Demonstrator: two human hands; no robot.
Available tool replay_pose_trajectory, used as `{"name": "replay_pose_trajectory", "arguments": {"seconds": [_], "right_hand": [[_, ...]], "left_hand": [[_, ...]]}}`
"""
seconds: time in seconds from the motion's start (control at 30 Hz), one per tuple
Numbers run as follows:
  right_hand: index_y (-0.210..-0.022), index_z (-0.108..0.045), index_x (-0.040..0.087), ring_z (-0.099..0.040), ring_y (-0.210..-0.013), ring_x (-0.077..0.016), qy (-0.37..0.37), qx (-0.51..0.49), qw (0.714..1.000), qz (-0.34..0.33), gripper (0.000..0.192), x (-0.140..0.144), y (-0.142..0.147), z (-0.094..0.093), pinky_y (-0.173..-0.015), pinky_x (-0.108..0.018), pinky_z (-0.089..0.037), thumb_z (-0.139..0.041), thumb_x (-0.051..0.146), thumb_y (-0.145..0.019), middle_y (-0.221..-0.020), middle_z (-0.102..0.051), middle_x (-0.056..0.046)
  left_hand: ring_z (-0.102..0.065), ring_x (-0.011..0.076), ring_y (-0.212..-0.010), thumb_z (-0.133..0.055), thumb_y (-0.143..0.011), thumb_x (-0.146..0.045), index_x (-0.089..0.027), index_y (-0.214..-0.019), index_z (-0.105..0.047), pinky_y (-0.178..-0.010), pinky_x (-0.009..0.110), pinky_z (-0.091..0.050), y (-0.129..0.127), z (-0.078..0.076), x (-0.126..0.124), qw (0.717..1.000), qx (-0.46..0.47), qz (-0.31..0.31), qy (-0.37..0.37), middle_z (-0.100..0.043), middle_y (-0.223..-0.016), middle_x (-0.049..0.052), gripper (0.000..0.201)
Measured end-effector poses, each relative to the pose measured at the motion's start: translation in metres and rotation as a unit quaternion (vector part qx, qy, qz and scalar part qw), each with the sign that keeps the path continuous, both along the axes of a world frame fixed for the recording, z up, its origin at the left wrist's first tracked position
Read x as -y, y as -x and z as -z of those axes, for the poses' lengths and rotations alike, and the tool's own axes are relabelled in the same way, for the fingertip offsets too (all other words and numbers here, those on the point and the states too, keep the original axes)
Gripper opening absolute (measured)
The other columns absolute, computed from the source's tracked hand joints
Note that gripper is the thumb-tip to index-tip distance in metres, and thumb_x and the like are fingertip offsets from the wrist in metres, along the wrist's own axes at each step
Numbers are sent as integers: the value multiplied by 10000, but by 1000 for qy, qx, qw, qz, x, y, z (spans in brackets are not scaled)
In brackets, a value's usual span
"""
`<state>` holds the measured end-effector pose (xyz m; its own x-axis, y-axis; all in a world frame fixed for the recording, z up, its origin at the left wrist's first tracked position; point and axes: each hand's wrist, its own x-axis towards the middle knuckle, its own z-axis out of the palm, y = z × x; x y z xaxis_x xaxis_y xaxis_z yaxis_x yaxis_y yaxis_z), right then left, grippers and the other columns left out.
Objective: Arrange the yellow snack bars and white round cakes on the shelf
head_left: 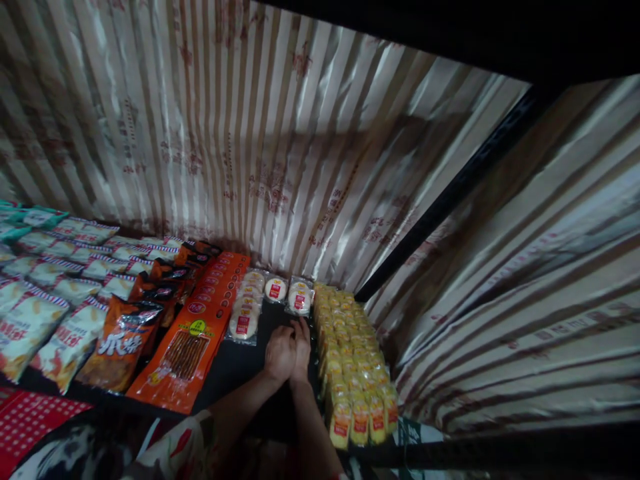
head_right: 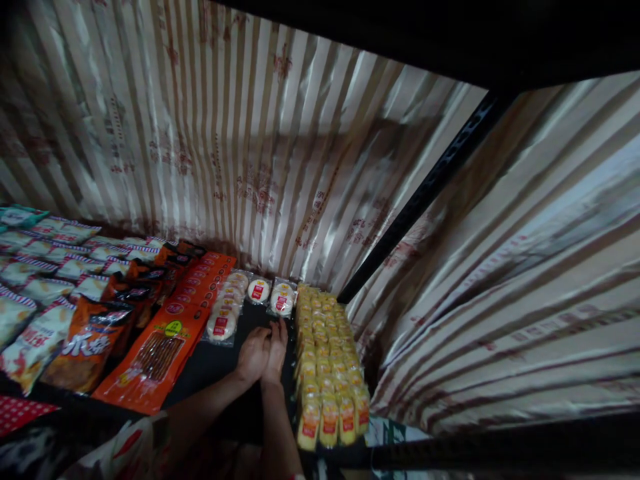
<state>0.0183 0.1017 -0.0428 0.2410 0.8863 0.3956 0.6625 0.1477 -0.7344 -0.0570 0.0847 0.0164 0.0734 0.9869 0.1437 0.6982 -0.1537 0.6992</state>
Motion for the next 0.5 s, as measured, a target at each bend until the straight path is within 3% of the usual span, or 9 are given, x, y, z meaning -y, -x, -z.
{"name": "replay_pose_trajectory", "arguments": {"seconds": [0.2,0.37,0.5], "right_hand": [[-1069,-609,147,-524,-1107,-215,14,-28,1000,-3,378,39,13,-5,-949,-348,-432,-438,211,-738,-1268,-497,-141],[-1074,-610,152,-521,-1098,-200,27,-18,999,-20,378,75,27,-14,-959,-345,-411,-407,195,-758,-1194,-559,-113],[-1074,-615,164,-560,-1011,-179,68,-17,997,-36,392,109,38,-10,-919,-314,-429,-367,171,-771,-1073,-619,-84]], "left_hand": [[-581,278,-1002,-326,-745,-64,-179,-1104,-600,-856,442,-486,-7,-1,34,999,-19,-7,-25,-623,-983,115,466],[-592,232,-919,-322,-777,-84,-166,-1042,-613,-853,383,-493,20,3,71,999,-15,11,-26,-626,-931,99,402],[-571,212,-931,-338,-783,-106,-157,-1020,-608,-886,355,-477,44,10,106,999,9,25,19,-618,-968,84,362]]}}
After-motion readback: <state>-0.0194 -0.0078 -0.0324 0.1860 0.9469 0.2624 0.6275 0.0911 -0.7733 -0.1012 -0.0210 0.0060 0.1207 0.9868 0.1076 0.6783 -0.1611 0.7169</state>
